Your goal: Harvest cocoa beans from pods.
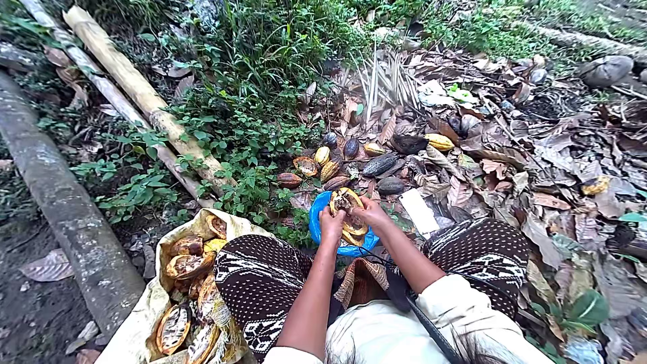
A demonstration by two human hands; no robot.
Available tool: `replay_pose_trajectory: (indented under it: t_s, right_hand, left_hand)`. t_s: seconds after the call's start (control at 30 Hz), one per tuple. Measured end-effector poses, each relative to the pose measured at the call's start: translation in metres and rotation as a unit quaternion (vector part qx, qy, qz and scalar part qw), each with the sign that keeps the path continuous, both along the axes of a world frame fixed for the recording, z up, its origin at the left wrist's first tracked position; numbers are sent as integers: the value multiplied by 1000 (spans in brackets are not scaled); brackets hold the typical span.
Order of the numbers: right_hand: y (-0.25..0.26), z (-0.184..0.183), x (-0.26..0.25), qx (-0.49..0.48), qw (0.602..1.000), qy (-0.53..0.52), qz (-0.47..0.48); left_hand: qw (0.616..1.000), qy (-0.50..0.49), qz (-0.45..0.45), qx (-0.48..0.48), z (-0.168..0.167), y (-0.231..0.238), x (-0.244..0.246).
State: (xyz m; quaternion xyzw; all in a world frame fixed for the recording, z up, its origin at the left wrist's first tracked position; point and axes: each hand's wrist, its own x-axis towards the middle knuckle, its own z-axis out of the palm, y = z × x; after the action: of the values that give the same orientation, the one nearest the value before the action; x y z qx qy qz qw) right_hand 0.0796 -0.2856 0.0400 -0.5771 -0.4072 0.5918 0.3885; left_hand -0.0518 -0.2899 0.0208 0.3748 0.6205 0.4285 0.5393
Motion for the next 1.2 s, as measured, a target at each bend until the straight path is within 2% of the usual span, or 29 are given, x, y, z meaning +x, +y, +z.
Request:
replay_pose_trajectory:
  t_s: [0.13,0.27,0.37,0.43,0.5,0.6,0.7,0.83,0.93,1.0,1.07,1.13,1.2]
  right_hand:
    - [1,-6,-5,5,999,5,-51]
    - [2,-9,-8,38,997,-13,-67]
    - [2,-10,-8,77,988,-127,-50]
    - [-1,3,-10,91,966,-242,-20]
    - [-7,16,-14,119,940,-321,-3]
    - [-12,27,-19,177,906,-384,22]
    - [-14,35,-22,187,889,-410,85]
    - [-13,40,-27,190,865,-438,155]
    - [-10,39,-27,195,860,-440,171]
    - [-7,38,-23,178,871,-424,172]
    - [1,35,-11,136,905,-378,142]
    - [15,25,4,111,949,-291,47]
    - [24,42,7,111,975,-185,-63]
  left_hand:
    - [995,81,-43,27,-2,0,0]
    - [995,73,-63,38,-6,0,1]
    - [999,-8,-44,29,-8,-2,1]
    - [994,-108,-18,9,-7,-3,1]
    - [988,-154,-10,8,-9,-2,0]
    - [996,-78,-20,37,-13,3,-4]
    - [999,-5,-9,45,-15,5,-4]
    - [999,15,-4,48,-16,5,-8]
    - [998,46,-2,50,-15,5,-8]
    - [998,49,-18,43,-13,6,-10]
    - [998,-6,-59,33,-16,7,-15]
    - [994,-61,-86,33,-17,6,-18]
    - [990,-110,-82,24,-18,7,-16]
